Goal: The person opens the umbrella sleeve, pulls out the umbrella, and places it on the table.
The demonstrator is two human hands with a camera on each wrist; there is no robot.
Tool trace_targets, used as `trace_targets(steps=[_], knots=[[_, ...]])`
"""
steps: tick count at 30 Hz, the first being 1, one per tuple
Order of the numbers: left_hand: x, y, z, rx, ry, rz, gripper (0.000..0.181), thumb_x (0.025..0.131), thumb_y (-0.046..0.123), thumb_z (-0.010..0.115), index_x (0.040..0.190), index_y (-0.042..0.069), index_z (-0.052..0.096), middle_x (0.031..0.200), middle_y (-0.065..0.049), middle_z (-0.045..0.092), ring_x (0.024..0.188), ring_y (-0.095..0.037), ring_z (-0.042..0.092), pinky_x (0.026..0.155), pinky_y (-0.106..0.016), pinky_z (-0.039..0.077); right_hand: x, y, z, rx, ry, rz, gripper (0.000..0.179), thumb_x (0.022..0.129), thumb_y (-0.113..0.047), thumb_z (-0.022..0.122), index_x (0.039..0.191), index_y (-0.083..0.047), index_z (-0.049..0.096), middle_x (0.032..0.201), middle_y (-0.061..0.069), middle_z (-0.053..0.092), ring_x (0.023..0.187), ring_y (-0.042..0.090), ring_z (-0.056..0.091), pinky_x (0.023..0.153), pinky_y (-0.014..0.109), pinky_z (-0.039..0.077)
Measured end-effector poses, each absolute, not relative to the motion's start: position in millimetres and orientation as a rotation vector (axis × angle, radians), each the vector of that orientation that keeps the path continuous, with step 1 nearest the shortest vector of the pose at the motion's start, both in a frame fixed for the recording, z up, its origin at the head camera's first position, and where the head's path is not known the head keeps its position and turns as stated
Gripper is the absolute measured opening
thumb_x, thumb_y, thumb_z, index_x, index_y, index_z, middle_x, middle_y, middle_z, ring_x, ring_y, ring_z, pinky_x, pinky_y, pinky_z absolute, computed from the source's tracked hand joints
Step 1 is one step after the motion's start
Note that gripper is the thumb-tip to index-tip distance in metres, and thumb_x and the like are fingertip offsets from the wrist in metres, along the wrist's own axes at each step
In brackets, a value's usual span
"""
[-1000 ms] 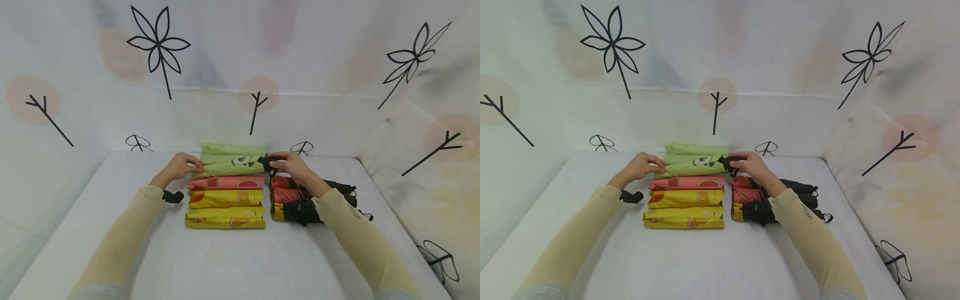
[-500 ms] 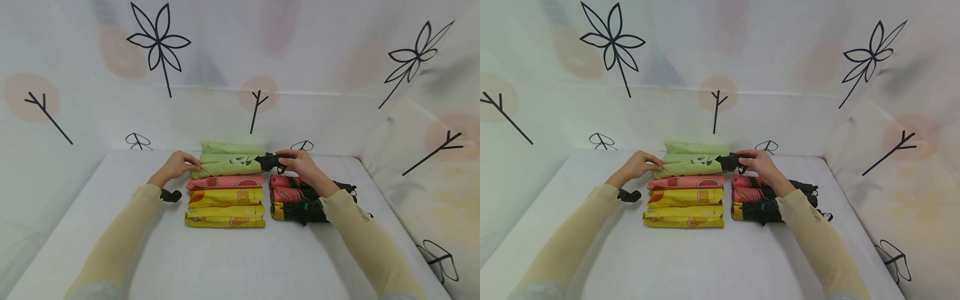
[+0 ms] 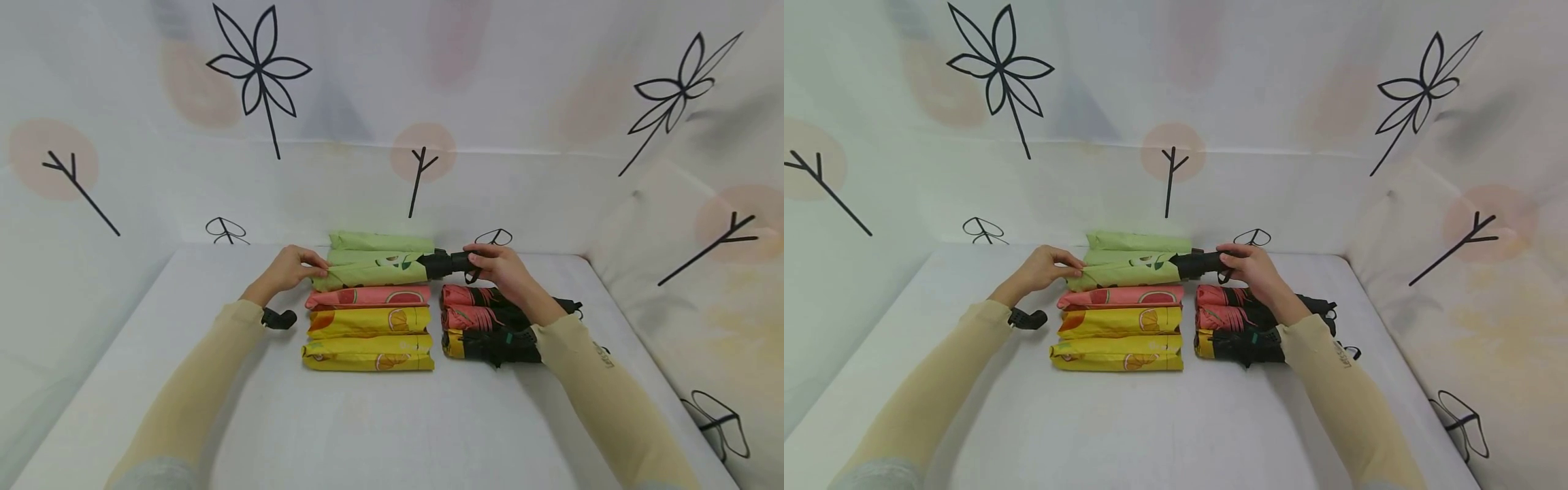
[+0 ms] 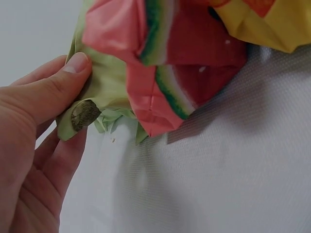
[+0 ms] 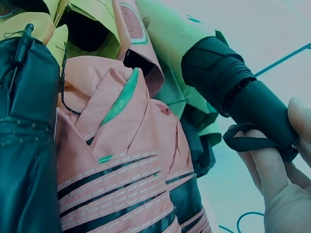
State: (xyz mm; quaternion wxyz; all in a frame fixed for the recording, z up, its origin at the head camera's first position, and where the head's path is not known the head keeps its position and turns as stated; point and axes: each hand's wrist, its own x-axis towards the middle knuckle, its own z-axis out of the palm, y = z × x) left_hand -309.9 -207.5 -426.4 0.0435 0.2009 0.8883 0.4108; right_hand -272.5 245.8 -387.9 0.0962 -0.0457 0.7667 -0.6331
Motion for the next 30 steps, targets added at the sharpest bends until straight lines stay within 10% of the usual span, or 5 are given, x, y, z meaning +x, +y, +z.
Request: trace_targets(steps=[19, 30], knots=[[-309, -208, -428, 0.602, 2.728, 1.271, 0.010, 0.091, 0.015, 0.075, 0.099, 0.012, 0.079, 0.097, -0.003, 0.074, 0.091, -0.020, 0.067, 0.079, -0.039, 0.054, -267, 263, -392, -0.123, 2.186, -2.092, 0.046, 0.102, -0.017, 0.060, 0.135, 0.013, 0.049, 0.122, 0.008, 0.048, 0.096, 0.017, 0.059, 0.082, 0.027, 0.055], [-306, -207, -426, 0.594, 2.728, 1.277, 0.012, 0.091, 0.015, 0.075, 0.101, 0.010, 0.079, 0.098, -0.005, 0.074, 0.091, -0.022, 0.067, 0.079, -0.040, 0.054, -263, 275, -391, -0.116, 2.099, -2.194, 0.014, 0.100, -0.017, 0.062, 0.101, -0.023, 0.075, 0.120, 0.004, 0.053, 0.092, 0.015, 0.060, 0.077, 0.025, 0.055]])
